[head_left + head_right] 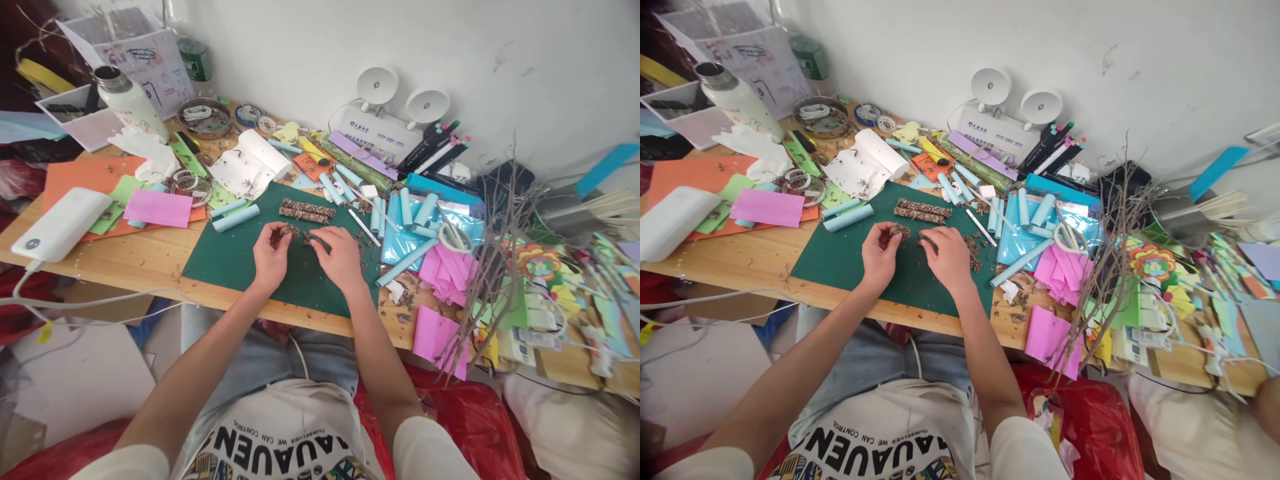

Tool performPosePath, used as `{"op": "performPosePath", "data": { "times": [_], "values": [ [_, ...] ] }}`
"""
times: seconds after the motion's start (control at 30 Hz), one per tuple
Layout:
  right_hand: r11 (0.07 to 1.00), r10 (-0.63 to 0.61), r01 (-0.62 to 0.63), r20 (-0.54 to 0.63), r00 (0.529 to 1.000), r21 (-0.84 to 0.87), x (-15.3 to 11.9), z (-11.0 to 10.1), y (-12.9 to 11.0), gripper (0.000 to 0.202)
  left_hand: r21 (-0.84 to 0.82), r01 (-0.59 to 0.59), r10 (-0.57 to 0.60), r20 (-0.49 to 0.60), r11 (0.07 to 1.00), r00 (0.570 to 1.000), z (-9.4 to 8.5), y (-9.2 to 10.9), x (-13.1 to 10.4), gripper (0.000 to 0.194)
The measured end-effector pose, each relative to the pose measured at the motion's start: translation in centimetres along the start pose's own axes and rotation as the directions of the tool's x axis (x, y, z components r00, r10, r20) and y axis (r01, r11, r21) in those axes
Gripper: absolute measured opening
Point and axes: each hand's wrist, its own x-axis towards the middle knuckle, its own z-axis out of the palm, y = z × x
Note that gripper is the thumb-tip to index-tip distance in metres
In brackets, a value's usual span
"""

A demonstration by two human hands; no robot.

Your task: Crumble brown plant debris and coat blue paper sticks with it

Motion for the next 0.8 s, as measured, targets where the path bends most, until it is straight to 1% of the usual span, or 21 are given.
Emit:
{"op": "performPosePath", "data": {
  "times": [0.1,0.2,0.27,0.33,0.4,0.43,0.5,0.57,0.63,0.67,0.7,0.73,0.8],
  "values": [
    [0.97,-0.095,0.127,0.16,0.982,-0.206,0.9,0.7,-1.2,0.023,0.007,-0.021,0.021,0.006,1.0,1.0,0.1,-0.1,0.1,0.018],
    [0.916,-0.102,0.195,0.268,0.958,-0.35,0.8,0.7,-1.0,0.025,0.01,-0.042,0.042,0.033,0.999,0.999,0.2,-0.4,0.0,0.017],
    [0.904,-0.068,0.176,0.275,0.959,-0.39,0.2,0.0,-0.2,0.029,-0.002,-0.038,0.038,0.031,0.999,0.999,0.2,-0.4,-0.2,0.017],
    [0.907,-0.021,0.122,0.246,0.969,-0.403,-0.4,-1.0,0.6,0.03,-0.02,-0.034,0.034,0.019,0.999,0.999,0.2,-0.2,-0.4,0.018],
    [0.919,-0.002,0.093,0.233,0.973,-0.382,-1.0,-1.6,0.6,0.03,-0.044,-0.041,0.041,-0.001,0.998,0.999,0.2,0.5,-0.5,0.018],
    [0.927,0.0,0.089,0.237,0.971,-0.364,-1.2,-1.7,0.2,0.031,-0.06,-0.051,0.05,-0.021,0.997,0.999,0.1,1.0,-0.4,0.019],
    [0.938,-0.003,0.091,0.255,0.967,-0.334,-1.7,-0.9,-1.4,0.037,-0.098,-0.08,0.074,-0.071,0.992,0.995,-0.4,2.0,-0.1,0.02],
    [0.942,-0.024,0.114,0.275,0.961,-0.317,-2.3,0.7,-3.7,0.044,-0.117,-0.124,0.109,-0.129,0.985,0.986,-1.2,2.9,0.6,0.023],
    [0.941,-0.108,0.199,0.313,0.944,-0.275,-3.1,2.6,-5.7,0.05,-0.085,-0.167,0.15,-0.171,0.982,0.974,-2.2,3.5,1.1,0.026],
    [0.938,-0.148,0.239,0.335,0.931,-0.25,-3.4,3.3,-6.4,0.053,-0.05,-0.183,0.172,-0.175,0.982,0.969,-2.7,3.6,1.2,0.026],
    [0.939,-0.159,0.249,0.343,0.926,-0.236,-3.8,3.9,-6.7,0.056,-0.004,-0.202,0.199,-0.172,0.979,0.965,-3.2,3.7,1.1,0.026],
    [0.943,-0.144,0.233,0.337,0.93,-0.238,-4.2,4.2,-6.7,0.057,0.049,-0.221,0.226,-0.153,0.974,0.962,-3.6,3.7,0.9,0.025],
    [0.95,-0.073,0.157,0.299,0.951,-0.27,-4.6,4.0,-5.6,0.055,0.159,-0.263,0.278,-0.083,0.952,0.957,-3.9,3.5,0.1,0.021]
  ]
}}
